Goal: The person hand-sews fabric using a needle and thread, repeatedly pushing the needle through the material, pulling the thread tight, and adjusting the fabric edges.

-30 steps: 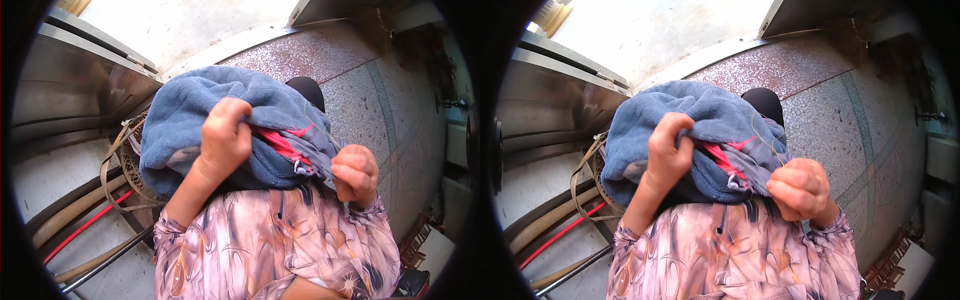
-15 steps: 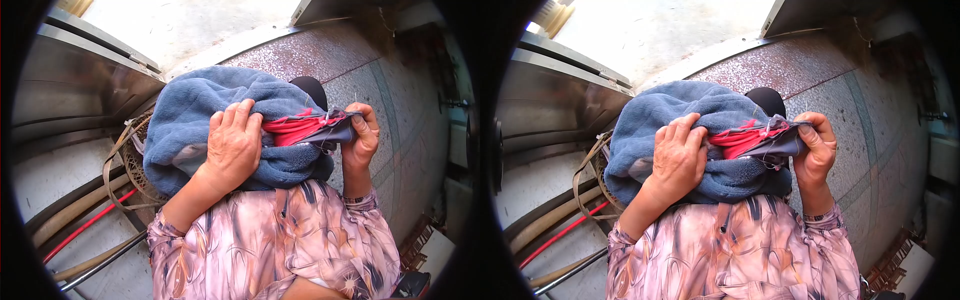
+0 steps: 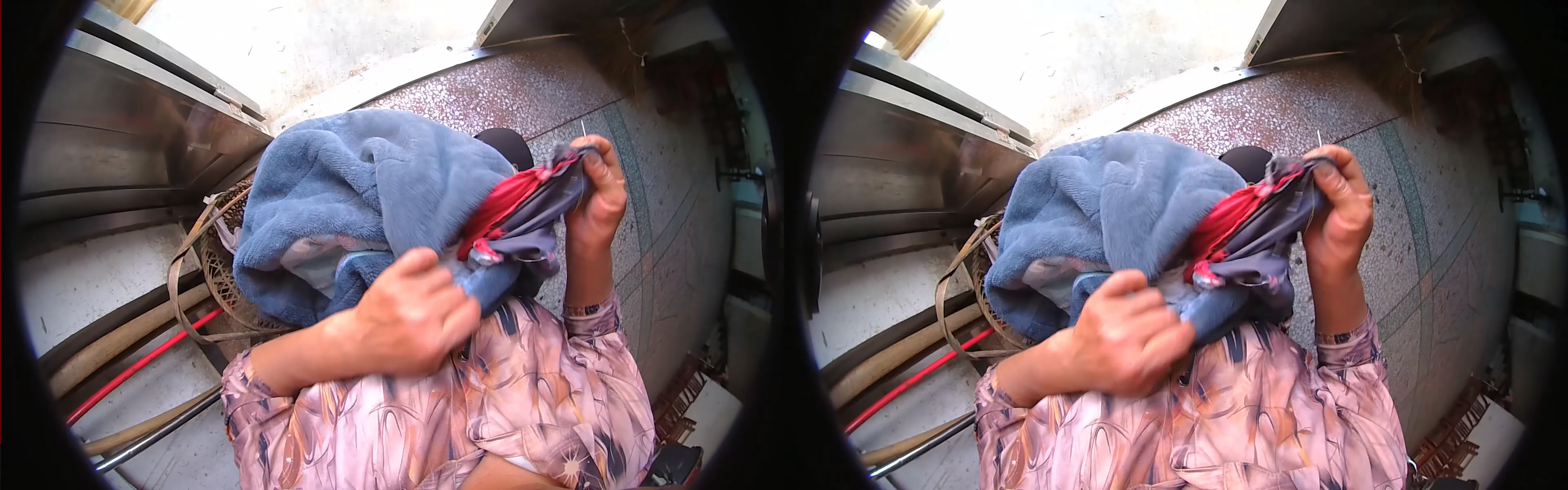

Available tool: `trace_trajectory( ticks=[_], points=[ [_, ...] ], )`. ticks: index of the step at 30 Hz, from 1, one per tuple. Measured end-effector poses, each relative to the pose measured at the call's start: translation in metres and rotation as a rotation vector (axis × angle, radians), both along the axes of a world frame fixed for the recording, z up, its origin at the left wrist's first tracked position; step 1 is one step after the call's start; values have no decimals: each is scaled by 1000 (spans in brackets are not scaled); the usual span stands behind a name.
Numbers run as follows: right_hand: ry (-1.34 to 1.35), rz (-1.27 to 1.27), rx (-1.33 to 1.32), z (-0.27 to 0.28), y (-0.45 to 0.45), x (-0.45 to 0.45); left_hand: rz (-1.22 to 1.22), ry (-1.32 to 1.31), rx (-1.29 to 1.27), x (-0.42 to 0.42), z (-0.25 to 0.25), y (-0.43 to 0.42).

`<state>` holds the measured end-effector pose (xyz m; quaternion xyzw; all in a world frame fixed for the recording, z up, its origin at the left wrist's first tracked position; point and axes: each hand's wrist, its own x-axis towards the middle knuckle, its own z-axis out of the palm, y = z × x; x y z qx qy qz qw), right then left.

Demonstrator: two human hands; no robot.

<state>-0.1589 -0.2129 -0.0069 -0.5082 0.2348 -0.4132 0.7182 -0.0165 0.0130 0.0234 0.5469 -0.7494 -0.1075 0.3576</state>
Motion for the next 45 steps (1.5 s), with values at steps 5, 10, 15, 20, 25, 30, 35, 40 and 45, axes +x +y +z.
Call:
trace_trajectory(
  ticks=[5, 10, 15, 20, 25, 30, 35, 40, 45],
  points=[
    [-60, 37, -7, 17, 3, 5, 62, 90, 80, 2, -5, 10],
    [-128, 210, -406, 36, 16, 4, 316, -77, 64, 1, -26, -1],
    [-63, 234, -446, 48, 22, -4, 300, -235, 77, -2, -25, -4],
    [-66, 181, -204, 20, 19, -18, 108, -393, 527, 4, -10, -11],
    [-92, 175, -129, 18, 29, -24, 408, -163, 307, 2, -44, -31],
    [-76, 212, -161, 23, 28, -27, 278, 8, 291, 1, -32, -31],
    [-143, 245, 66, 11, 22, -30, 166, 131, 142, -13, -29, -29],
    [-108, 215, 89, 11, 17, -30, 119, 93, 229, -23, -23, -30],
    [-116, 316, -8, 12, 11, -42, -23, 414, -138, -20, -12, -27]
  ],
)
